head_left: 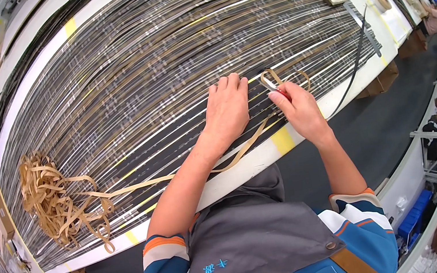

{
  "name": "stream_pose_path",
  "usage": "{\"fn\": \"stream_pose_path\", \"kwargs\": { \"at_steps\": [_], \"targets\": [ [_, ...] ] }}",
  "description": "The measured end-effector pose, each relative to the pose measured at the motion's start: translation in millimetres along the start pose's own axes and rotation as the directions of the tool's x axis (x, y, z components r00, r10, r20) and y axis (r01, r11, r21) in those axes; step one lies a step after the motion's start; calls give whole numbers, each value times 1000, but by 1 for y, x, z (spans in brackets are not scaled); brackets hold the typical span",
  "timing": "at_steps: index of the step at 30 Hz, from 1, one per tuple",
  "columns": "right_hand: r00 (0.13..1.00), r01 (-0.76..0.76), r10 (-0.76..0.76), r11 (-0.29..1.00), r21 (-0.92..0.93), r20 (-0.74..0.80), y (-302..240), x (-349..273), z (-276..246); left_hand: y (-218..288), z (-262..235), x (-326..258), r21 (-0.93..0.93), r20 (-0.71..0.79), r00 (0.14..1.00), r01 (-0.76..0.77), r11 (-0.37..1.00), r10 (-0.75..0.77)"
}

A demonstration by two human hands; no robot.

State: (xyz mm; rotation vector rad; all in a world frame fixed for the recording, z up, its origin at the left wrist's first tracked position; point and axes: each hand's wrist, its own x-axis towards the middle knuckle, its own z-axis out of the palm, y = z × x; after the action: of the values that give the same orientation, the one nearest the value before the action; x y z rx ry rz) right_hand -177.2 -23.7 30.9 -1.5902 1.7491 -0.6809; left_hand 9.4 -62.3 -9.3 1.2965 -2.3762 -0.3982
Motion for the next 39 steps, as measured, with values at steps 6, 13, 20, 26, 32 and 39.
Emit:
{"fn": "stream_pose_path", "kwargs": {
  "at_steps": [6,13,20,26,32,39],
  "targets": [
    [997,-68,72,988,-135,18,-7,3,13,-2,3,-2,6,-30,999,-37,999,37],
    [994,-41,15,968,-247,-106,2,12,27,-6,5,-4,-15,-52,997,-49,999,48],
    [982,-30,-16,970,-241,-187,11,24,40,-8,5,-4,-38,-23,999,-42,998,41],
    [979,-20,-31,968,-248,-200,12,29,43,-10,10,-6,-29,-49,998,-37,999,36],
    [972,-29,-30,968,-249,-232,9,27,45,-11,11,-6,-48,-54,998,-39,998,36],
    [977,84,-32,967,242,-210,30,22,35,-10,12,-3,-32,-38,999,-38,999,37]
  ]
}}
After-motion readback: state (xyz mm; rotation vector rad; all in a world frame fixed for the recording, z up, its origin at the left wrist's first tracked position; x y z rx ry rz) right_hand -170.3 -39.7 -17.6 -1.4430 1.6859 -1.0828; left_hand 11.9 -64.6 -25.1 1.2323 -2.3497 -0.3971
